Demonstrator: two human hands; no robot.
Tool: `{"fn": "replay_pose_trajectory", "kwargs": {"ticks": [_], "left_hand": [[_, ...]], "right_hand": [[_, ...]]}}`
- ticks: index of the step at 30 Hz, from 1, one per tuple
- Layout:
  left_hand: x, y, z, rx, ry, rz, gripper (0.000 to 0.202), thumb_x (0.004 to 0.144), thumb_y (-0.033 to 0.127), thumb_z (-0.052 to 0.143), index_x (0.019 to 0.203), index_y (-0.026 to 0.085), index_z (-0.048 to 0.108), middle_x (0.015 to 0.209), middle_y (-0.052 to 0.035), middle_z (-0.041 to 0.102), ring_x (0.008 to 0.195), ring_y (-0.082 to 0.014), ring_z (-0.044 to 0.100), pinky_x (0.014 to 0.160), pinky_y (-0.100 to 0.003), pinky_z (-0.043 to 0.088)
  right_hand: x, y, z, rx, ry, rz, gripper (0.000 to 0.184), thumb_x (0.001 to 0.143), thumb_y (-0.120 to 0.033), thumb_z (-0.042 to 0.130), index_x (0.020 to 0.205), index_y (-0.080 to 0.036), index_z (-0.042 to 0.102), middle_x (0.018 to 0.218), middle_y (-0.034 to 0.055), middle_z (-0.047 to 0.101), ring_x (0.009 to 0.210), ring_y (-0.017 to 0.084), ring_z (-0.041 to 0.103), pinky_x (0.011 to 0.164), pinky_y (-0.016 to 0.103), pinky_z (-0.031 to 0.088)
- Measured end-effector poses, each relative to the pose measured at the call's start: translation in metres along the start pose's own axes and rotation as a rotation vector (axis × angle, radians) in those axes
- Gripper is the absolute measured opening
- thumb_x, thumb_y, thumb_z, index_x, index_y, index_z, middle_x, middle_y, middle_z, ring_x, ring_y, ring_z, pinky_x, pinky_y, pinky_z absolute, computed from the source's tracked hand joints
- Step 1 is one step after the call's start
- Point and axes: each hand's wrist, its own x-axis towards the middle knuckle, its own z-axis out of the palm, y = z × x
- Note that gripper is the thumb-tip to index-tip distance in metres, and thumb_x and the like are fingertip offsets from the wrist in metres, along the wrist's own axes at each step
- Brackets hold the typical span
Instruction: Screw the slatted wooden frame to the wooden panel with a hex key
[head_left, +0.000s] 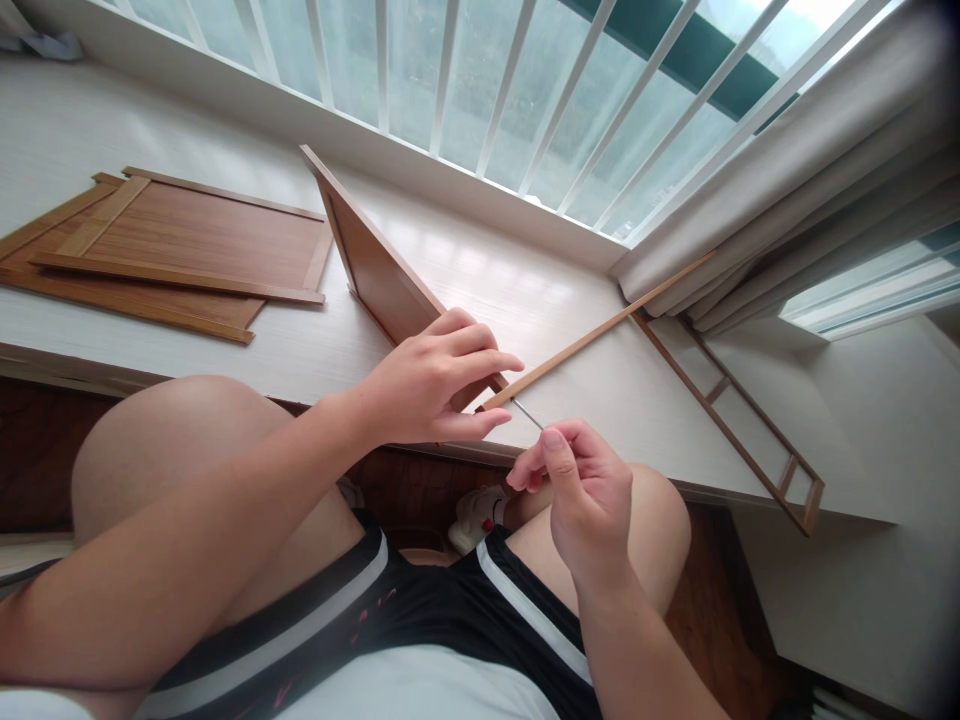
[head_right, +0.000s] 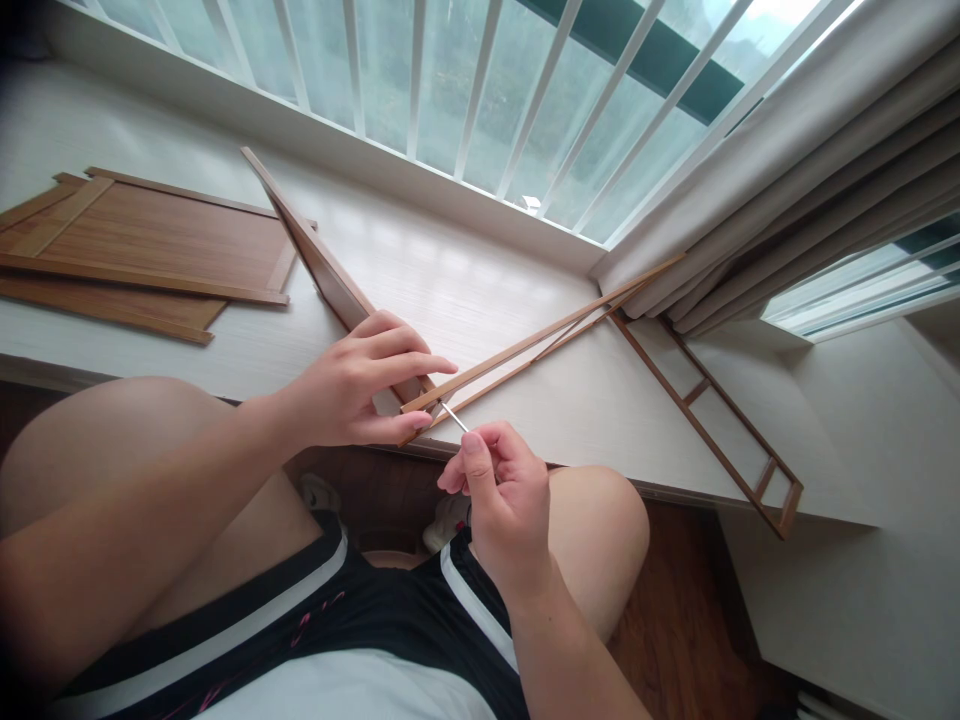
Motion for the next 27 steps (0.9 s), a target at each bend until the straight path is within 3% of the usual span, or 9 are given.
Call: {"fn": "replay_pose_trajectory", "kwargs": {"ticks": [5,11,21,27], "left_hand": [[0.000,0.000,0.000,0.000,-0.003,-0.004,0.041,0.085,0.043,0.065,0.119,0.020,0.065,0.100,-0.0082,0.064,0.101,-0.0235,0.051,0.098,-0.038,0.045],[0.000,0.001,0.000,0.002,-0.009,-0.014,0.041,0.085,0.043,0.065,0.119,0.021,0.065,0.101,-0.0083,0.064,0.101,-0.0235,0.051,0.098,-0.038,0.044],[-0.001,0.000,0.000,0.005,-0.004,-0.008,0.040,0.085,0.043,0.065,0.118,0.021,0.065,0.101,-0.0082,0.064,0.101,-0.0236,0.051,0.098,-0.038,0.044],[0.000,0.000,0.000,0.000,-0.008,-0.013,0.040,0.085,0.043,0.065,0.118,0.021,0.064,0.101,-0.0082,0.064,0.101,-0.0236,0.051,0.098,-0.039,0.044]], "right_hand": [[0.000,0.002,-0.001,-0.005,0.037,-0.039,0.026,0.098,-0.034,0.054,0.078,-0.018,0.060,0.065,-0.0001,0.066,0.058,0.011,0.059,0.055,0.024,0.047],[-0.001,0.009,-0.005,-0.127,0.088,-0.141,0.009,0.093,-0.027,0.062,0.099,-0.022,0.067,0.079,0.0007,0.069,0.069,0.014,0.064,0.060,0.027,0.053],[0.002,0.009,-0.006,-0.279,0.149,-0.426,0.022,0.087,-0.009,0.065,0.102,-0.024,0.070,0.096,0.0023,0.070,0.086,0.016,0.067,0.067,0.029,0.060],[0.004,0.011,-0.004,-0.280,0.160,-0.453,0.021,0.087,-0.010,0.064,0.102,-0.024,0.070,0.098,0.0036,0.070,0.088,0.018,0.067,0.070,0.033,0.063]]}}
